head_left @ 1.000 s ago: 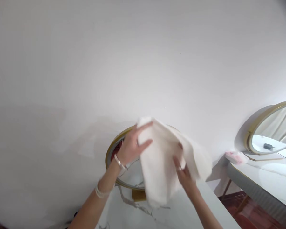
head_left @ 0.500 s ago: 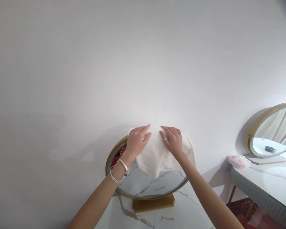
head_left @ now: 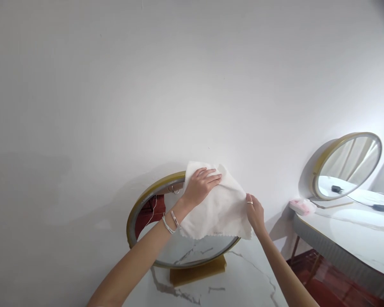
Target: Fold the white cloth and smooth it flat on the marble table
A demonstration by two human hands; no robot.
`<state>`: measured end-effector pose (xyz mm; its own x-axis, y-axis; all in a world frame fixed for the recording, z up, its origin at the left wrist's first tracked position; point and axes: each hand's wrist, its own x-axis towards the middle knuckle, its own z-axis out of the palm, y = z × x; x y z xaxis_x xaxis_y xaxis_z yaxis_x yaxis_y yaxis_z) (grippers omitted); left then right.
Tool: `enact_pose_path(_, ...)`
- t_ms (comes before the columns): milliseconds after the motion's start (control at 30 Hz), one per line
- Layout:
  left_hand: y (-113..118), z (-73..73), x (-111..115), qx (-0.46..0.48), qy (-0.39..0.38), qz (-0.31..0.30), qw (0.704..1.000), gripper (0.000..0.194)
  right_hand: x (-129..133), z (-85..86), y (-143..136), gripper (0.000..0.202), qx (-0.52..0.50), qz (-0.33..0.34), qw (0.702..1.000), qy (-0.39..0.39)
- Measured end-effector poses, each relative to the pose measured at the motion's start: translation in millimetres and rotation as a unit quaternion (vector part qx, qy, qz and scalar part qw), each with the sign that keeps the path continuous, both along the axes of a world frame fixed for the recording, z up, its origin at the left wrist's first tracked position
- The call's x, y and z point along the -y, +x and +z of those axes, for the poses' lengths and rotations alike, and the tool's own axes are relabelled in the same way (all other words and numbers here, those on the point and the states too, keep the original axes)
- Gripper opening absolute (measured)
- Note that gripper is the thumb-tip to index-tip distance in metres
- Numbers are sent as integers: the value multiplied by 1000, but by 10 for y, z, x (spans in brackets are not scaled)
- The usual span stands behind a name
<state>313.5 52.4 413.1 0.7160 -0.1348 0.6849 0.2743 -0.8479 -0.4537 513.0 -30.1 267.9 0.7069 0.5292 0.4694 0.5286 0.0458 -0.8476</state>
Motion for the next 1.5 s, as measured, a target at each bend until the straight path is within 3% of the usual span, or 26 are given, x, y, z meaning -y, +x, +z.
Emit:
enact_pose_path(100,-153,42,-10,11,-25,3,1000,27,-59,228,-56,53,140,11,987,79)
enact_pose_path(200,-438,68,-54,33,-57,4,998,28,-138,576,-288,43,252,53,963,86)
enact_pose_path(333,-970,-56,-164,142,-86,17,986,26,-283,941,-769,37,369,24,921,122)
enact_pose_path(467,-1443,-337,-212,265,-133,78,952,39,-484,1062,-1278,32,450,22,873,189)
enact_pose_path(600,-1671,-543,-204,304,-181,94,931,42,-634,1069,-1629,30,507,59,828,230)
enact_pose_path(700,-1654,-521,-203,304,-179,86,932,37,-657,1085,-1696,39,505,40,836,212)
enact_pose_path(800,-1454,-320,-161,231,-151,99,956,41,-616,1100,-1562,34,476,14,859,188)
enact_pose_path(900,-1078,-41,-63,97,-115,134,980,47,-532,1044,-1274,31,426,-29,889,167)
enact_pose_path(1000,-601,158,24,-7,-87,135,987,44,-420,875,-956,35,362,-56,920,136)
enact_pose_path(1100,-156,211,57,-62,-60,115,990,36,-307,655,-734,39,287,-76,947,123)
enact_pose_path(1200,113,181,58,-89,-42,109,989,27,-235,522,-656,40,238,-107,957,130)
enact_pose_path(1267,135,153,49,-76,-43,101,991,26,-238,523,-687,38,243,-125,951,147)
enact_pose_path(1333,9,129,25,-36,-52,89,994,26,-293,581,-782,37,275,-126,938,170)
enact_pose_path(1500,-831,1,-147,132,-112,82,981,29,-629,752,-1235,44,398,-57,891,209)
